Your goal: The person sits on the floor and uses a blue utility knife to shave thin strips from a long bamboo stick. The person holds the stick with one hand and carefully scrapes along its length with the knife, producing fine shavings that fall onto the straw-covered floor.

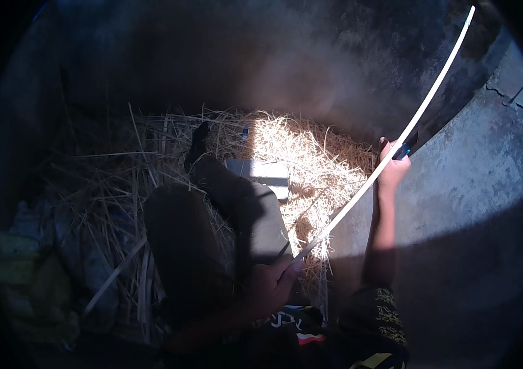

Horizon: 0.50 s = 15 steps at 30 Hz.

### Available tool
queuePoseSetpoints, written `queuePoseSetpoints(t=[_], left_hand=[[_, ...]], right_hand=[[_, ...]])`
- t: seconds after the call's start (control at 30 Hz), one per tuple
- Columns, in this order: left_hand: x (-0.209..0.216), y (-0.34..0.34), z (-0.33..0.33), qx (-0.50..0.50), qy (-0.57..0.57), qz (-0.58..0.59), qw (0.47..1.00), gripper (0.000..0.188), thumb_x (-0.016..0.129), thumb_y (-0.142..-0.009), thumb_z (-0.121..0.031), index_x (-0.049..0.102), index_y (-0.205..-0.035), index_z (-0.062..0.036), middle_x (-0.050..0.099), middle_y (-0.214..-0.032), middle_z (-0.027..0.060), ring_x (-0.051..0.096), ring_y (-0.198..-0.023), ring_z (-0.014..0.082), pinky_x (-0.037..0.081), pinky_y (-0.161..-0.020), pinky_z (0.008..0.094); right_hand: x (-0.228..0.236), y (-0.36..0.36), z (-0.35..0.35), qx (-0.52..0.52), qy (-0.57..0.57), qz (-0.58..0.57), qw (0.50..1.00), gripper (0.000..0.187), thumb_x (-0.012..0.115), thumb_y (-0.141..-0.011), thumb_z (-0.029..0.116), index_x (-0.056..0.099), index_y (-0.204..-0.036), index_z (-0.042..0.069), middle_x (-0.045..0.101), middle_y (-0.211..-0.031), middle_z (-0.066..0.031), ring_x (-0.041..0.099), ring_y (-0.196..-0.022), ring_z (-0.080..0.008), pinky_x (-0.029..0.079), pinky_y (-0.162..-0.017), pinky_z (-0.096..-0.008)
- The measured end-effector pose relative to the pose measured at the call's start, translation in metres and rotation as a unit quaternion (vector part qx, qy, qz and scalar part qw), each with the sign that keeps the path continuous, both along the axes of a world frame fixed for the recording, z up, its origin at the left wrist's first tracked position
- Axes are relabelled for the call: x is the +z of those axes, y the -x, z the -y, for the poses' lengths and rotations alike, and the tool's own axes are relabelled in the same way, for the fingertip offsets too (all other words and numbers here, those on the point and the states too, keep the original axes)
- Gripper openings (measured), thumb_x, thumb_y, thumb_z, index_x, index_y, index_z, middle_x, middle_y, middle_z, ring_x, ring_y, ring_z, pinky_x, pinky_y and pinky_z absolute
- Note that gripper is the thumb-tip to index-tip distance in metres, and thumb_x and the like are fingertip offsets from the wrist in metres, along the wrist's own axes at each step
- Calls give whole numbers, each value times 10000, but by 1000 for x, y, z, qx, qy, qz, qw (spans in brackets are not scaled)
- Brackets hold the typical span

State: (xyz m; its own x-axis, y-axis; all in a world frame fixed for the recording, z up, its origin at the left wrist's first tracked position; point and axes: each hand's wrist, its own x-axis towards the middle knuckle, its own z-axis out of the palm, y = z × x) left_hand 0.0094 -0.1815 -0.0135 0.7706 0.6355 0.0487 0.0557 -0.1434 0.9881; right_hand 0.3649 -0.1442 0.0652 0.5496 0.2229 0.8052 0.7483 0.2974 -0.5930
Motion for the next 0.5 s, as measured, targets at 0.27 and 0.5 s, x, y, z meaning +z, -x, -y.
queuePoseSetpoints(t=[0.27, 0.5], left_hand=[[9, 20, -28, -7, 58, -46, 997, 454, 433, -1076, -395, 616, -943, -1, 530, -650, 21, 508, -639, 89, 436, -610, 314], [8, 13, -21, -13, 35, -121, 992, 446, 414, -1082, -376, 647, -1018, 0, 580, -671, 67, 556, -678, 113, 472, -676, 337]], right_hand=[[-29, 110, 34, 33, 191, -40, 980, 120, 687, -907, 108, 630, -842, 24, 502, -655, 69, 416, -584, -1, 323, -514, -201], [-93, 163, 30, -24, 241, -26, 970, 139, 730, -810, 92, 625, -766, 13, 589, -640, -94, 585, -550, -206, 455, -524, -351]])
